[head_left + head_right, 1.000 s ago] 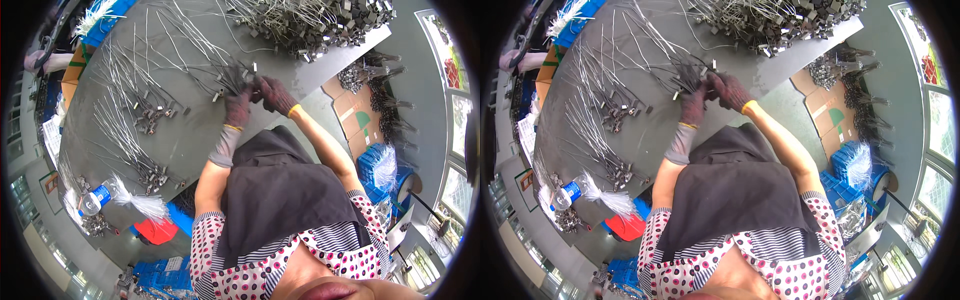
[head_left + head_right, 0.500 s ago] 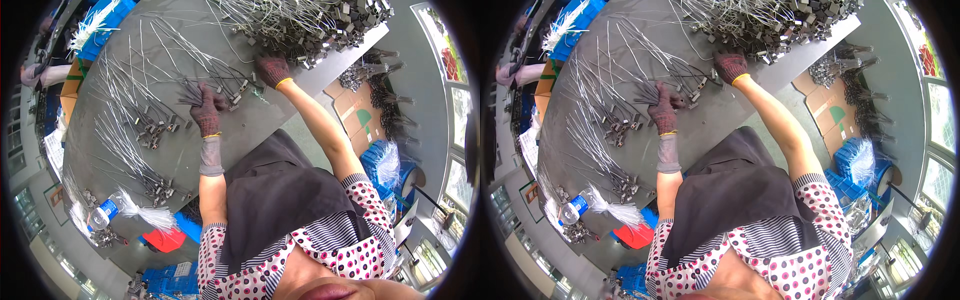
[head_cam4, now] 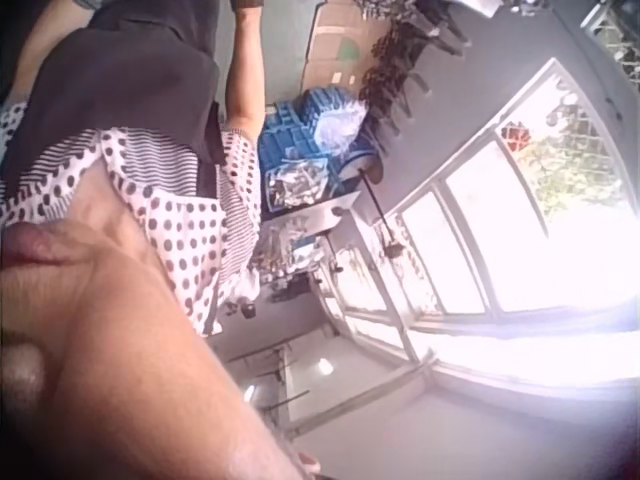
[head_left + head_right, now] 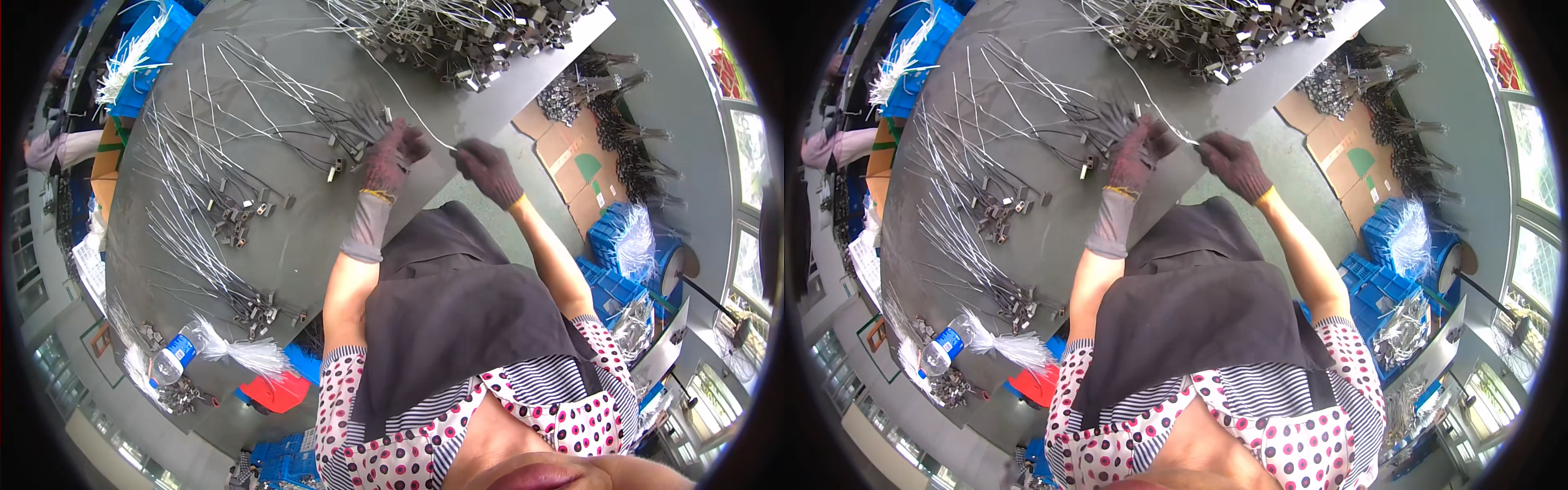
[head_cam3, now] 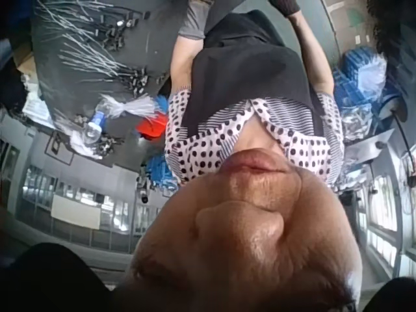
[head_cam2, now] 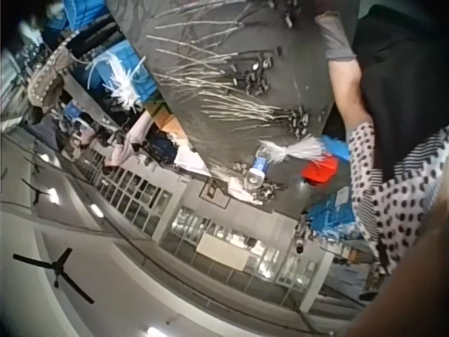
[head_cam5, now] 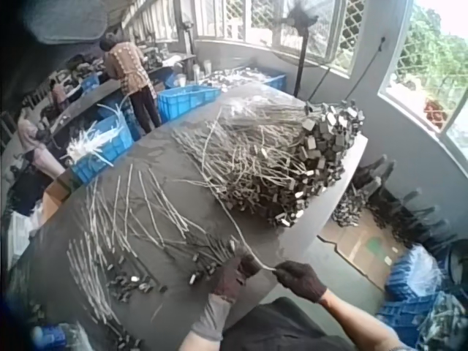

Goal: Sorting and organizing wire bundles on an assembly table.

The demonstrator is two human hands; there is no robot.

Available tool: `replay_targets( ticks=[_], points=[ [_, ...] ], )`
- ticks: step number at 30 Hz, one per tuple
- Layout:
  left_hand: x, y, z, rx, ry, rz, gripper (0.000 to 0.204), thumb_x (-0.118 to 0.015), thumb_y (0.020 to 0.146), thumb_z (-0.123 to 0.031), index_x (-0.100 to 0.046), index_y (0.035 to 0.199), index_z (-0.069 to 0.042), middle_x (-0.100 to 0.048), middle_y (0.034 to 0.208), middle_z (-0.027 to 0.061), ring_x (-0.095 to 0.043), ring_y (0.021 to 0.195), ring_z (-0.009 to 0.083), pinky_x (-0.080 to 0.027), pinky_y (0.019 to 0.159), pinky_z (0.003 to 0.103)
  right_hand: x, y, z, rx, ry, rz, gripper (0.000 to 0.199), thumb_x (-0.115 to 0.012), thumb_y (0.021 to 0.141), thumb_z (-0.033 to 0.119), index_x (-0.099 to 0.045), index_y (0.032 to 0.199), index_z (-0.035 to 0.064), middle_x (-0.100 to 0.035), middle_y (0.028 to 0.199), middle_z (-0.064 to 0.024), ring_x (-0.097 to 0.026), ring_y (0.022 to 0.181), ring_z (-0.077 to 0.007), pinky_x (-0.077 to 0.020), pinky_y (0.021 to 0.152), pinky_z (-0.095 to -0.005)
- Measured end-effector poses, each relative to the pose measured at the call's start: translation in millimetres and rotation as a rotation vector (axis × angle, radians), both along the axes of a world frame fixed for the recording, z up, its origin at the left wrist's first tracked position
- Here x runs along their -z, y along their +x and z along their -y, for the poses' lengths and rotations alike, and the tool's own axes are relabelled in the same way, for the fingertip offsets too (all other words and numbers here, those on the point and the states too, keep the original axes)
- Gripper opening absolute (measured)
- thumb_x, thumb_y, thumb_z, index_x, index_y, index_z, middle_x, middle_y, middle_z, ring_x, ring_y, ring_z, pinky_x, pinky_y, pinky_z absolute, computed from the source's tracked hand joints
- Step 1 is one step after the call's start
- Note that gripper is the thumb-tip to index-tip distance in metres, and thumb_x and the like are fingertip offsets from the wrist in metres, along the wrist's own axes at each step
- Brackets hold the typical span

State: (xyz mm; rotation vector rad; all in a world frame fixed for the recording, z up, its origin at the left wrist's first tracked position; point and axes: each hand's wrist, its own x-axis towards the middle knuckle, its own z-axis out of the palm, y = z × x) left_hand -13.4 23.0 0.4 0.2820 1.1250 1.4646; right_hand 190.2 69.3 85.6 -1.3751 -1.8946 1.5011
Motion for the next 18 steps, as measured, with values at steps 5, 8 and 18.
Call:
replay_targets(
  ticks=[5,8,18],
  points=[
    [15,40,-19,0.102,0.006,0.58,0.023,-0.055,0.098,-0.019,-0.061,0.115,-0.004,-0.067,0.108,0.0168,-0.066,0.1,0.0351,-0.053,0.095,0.053,43,112,78,-0.048,-0.189,0.154,0.035,-0.051,0.098,0.032,-0.067,0.091,0.0008,-0.062,0.07,-0.0118,-0.056,0.065,-0.0168,-0.0477,0.063,-0.032],
    [11,42,-14,0.081,-0.03,0.506,0.022,-0.057,0.097,-0.018,-0.062,0.112,-0.004,-0.067,0.105,0.0158,-0.067,0.098,0.0333,-0.054,0.093,0.054,61,167,131,-0.02,-0.154,0.31,0.035,-0.05,0.097,0.033,-0.068,0.091,0.0042,-0.064,0.073,-0.0139,-0.059,0.066,-0.0207,-0.0481,0.065,-0.0353],
    [4,14,-30,-0.08,0.225,0.419,0.017,-0.061,0.096,-0.023,-0.062,0.105,-0.009,-0.067,0.095,0.0087,-0.067,0.087,0.0265,-0.055,0.088,0.052,72,265,218,0.23,-0.303,0.463,0.042,-0.057,0.092,0.044,-0.07,0.093,0.0045,-0.067,0.085,-0.0193,-0.062,0.074,-0.0337,-0.0469,0.069,-0.0399]
  ],
)
